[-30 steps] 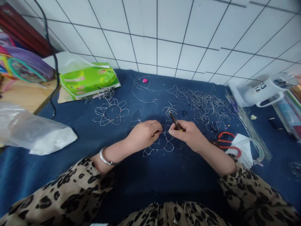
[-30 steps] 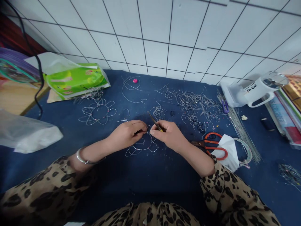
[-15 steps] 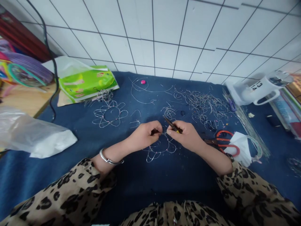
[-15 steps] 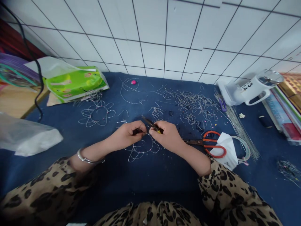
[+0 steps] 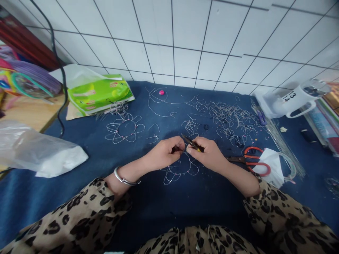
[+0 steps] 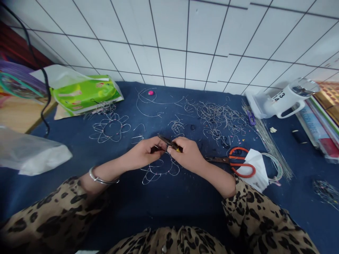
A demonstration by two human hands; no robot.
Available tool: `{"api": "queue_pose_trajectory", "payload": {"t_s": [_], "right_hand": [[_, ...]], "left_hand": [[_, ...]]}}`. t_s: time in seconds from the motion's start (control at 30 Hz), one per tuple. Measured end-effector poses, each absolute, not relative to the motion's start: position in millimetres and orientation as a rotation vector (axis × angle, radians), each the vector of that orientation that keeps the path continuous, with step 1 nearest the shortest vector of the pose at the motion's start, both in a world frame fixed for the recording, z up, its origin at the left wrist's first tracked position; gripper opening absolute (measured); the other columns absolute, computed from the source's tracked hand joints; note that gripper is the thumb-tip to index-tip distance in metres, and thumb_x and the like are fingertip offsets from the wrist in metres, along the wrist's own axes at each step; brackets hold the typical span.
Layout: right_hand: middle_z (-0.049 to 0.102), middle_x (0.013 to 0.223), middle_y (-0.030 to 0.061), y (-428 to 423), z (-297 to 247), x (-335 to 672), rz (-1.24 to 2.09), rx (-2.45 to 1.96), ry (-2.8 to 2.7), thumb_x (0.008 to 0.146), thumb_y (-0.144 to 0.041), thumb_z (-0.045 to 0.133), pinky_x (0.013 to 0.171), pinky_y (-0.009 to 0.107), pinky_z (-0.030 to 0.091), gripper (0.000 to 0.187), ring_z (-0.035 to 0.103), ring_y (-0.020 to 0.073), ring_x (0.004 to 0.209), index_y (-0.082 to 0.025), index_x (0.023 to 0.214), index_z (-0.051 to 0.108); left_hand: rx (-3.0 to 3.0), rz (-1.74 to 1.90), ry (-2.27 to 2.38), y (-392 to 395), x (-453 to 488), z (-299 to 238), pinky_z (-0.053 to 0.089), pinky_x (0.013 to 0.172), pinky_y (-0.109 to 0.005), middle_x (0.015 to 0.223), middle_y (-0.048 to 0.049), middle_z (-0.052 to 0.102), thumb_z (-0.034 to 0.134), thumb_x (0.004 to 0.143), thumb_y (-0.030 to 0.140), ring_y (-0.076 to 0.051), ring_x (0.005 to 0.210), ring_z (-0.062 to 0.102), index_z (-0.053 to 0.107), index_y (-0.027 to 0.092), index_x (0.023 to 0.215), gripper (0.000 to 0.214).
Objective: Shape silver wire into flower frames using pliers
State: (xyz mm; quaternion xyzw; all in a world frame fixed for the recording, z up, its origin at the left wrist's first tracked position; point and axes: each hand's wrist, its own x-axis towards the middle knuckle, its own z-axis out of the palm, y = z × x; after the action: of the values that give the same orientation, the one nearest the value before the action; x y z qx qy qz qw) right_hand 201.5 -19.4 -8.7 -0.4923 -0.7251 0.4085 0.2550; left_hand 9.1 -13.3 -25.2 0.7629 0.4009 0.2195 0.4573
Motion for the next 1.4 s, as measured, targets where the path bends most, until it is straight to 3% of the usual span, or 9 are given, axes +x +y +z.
{"api": "queue_pose_trajectory", "payload": {"t_s": [0.33,0.67,1.03,1.4], "right_hand": [[0.044,0.066,-0.0029,-17.7,-13.0,204.3,1.15,-1.3,-1.996,0.078,-0.027,0.055,0.058,0.023,0.034,0.013,0.043,0.0087,0.061,-0.017,0.069,0.055],[0.051,0.071,-0.0011,-16.1,-7.6,206.6,1.254,-1.34,-2.051,0.077,-0.027,0.054,0.058,0.024,0.035,0.012,0.046,0.0089,0.061,-0.017,0.076,0.06],[0.049,0.068,-0.0021,-15.4,-9.2,206.6,1.372,-1.289,-1.918,0.076,-0.034,0.055,0.057,0.023,0.035,0.017,0.043,0.0086,0.06,-0.016,0.077,0.058],[0.047,0.064,-0.0034,-16.5,-10.1,206.0,1.358,-1.353,-1.884,0.075,-0.034,0.056,0.054,0.022,0.032,0.018,0.04,0.0079,0.058,-0.016,0.078,0.06]], "left_hand": [[1.673,0.597,0.939,-9.4,9.5,-26.6,0.042,0.06,-0.024,0.077,0.0007,0.055,0.05,0.077,0.011,-0.01,0.067,0.052,0.047,0.016,0.09,0.014],[1.693,0.592,0.928,-9.1,8.7,-27.2,0.042,0.062,-0.025,0.078,0.0006,0.055,0.05,0.077,0.01,-0.01,0.069,0.051,0.048,0.016,0.094,0.018],[1.666,0.613,0.83,-8.2,9.4,-27.7,0.046,0.073,-0.029,0.086,-0.002,0.059,0.048,0.079,0.008,-0.012,0.079,0.056,0.052,0.015,0.094,0.017],[1.632,0.561,0.87,-7.1,7.5,-31.5,0.047,0.069,-0.027,0.086,-0.0032,0.06,0.052,0.084,0.021,-0.011,0.075,0.054,0.057,0.015,0.093,0.012]]}}
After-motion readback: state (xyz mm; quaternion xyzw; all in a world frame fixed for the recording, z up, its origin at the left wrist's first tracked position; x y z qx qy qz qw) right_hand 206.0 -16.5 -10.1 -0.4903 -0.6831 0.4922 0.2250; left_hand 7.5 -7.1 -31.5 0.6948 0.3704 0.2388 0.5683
